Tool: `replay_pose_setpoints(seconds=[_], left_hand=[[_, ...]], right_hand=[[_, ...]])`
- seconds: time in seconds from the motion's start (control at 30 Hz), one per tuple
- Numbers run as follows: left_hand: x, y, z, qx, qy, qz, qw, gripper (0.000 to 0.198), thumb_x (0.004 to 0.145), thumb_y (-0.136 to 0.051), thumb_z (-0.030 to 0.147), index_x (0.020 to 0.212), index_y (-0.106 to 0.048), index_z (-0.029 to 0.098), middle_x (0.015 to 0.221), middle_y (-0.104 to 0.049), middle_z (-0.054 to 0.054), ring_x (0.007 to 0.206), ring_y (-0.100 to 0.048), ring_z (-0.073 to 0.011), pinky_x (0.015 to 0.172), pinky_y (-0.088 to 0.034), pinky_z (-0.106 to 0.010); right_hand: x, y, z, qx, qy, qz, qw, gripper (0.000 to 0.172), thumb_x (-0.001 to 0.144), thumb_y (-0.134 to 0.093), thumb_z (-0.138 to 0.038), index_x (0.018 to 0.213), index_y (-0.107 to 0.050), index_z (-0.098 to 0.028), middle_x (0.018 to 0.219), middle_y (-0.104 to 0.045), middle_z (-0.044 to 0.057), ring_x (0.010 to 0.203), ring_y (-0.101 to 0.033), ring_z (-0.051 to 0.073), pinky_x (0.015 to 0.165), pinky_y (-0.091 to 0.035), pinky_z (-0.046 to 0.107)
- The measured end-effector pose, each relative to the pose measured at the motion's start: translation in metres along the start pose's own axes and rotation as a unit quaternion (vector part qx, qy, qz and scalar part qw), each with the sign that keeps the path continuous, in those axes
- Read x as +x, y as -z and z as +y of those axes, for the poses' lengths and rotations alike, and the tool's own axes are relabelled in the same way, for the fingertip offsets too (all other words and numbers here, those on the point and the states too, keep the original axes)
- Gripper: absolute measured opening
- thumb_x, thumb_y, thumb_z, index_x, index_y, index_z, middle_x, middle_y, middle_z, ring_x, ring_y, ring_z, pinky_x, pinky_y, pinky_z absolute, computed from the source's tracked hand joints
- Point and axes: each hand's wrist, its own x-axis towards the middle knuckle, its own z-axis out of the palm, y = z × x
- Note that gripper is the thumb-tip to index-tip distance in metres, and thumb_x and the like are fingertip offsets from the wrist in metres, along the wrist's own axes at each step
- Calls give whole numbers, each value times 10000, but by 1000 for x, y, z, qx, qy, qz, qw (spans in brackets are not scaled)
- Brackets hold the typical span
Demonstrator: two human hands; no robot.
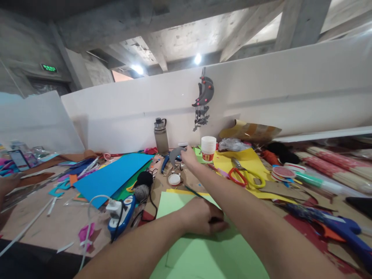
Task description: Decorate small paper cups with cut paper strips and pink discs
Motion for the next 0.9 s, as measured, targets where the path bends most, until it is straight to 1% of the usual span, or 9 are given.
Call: replay_pose_setpoints(seconds=[0.2, 0.27, 0.37, 0.43, 0.6, 0.7, 0.8, 0.83, 0.9], left_hand=[[0, 5, 1, -11, 13, -11, 1000, 325, 851, -474, 434, 665, -577, 188, 696, -666, -16, 586, -517, -116, 529, -275, -251], [0, 4, 1, -20, 15, 4, 1000, 322, 857, -468, 421, 673, -586, 185, 715, -676, -22, 603, -526, -118, 531, -276, -249], [-1, 4, 1, -36, 16, 19, 999, 318, 858, -473, 401, 672, -599, 176, 718, -678, -29, 611, -520, -115, 537, -281, -245], [-1, 4, -1, -58, 16, 27, 998, 308, 849, -490, 392, 666, -602, 170, 691, -661, -24, 595, -492, -107, 539, -283, -240], [0, 4, -7, -164, 56, 82, 981, 330, 844, -506, 375, 603, -553, 154, 548, -512, 22, 518, -380, -75, 518, -273, -228], [0, 5, -9, -209, 67, 128, 967, 370, 827, -534, 380, 538, -499, 152, 514, -430, 38, 518, -360, -72, 529, -277, -232], [0, 6, -8, -266, 118, 152, 945, 363, 813, -547, 390, 541, -511, 151, 521, -447, 33, 527, -388, -79, 539, -304, -233], [0, 7, -7, -297, 141, 157, 931, 346, 808, -549, 390, 559, -526, 152, 528, -464, 30, 526, -402, -83, 537, -318, -232], [1, 7, -5, -366, 196, 160, 896, 282, 781, -580, 373, 601, -561, 157, 543, -495, 27, 532, -432, -96, 535, -353, -232]], right_hand=[[-14, 19, -12, 223, 4, 69, 972, 115, 876, -520, -194, 986, -495, -177, 801, -625, 7, 651, -643, 107, 489, -520, 190], [-16, 28, -16, 287, 17, 80, 954, 87, 856, -522, -178, 915, -462, -199, 762, -612, -15, 651, -650, 94, 503, -528, 169], [-17, 42, -23, 363, 44, 96, 926, 144, 826, -548, -166, 875, -424, -219, 763, -606, -42, 680, -660, 75, 585, -554, 166], [-19, 50, -27, 393, 56, 96, 913, 195, 780, -604, -153, 842, -430, -216, 738, -601, -52, 648, -656, 76, 581, -557, 171], [-34, 70, -35, 445, 56, 59, 892, 214, 746, -623, -120, 804, -441, -216, 673, -595, -62, 619, -657, 88, 574, -560, 187], [-54, 89, -39, 464, 38, -1, 885, 194, 761, -612, -135, 813, -444, -218, 640, -593, -62, 592, -646, 85, 532, -533, 169], [-87, 111, -41, 455, 23, -93, 886, 170, 754, -646, -157, 835, -501, -192, 618, -597, -46, 524, -609, 81, 497, -509, 169], [-102, 118, -41, 440, 21, -147, 886, 182, 744, -672, -174, 855, -527, -178, 629, -611, -35, 504, -600, 82, 488, -505, 176], [-133, 130, -42, 352, 43, -362, 862, 251, 750, -715, -263, 913, -546, -177, 667, -634, -39, 491, -593, 68, 492, -495, 167]])
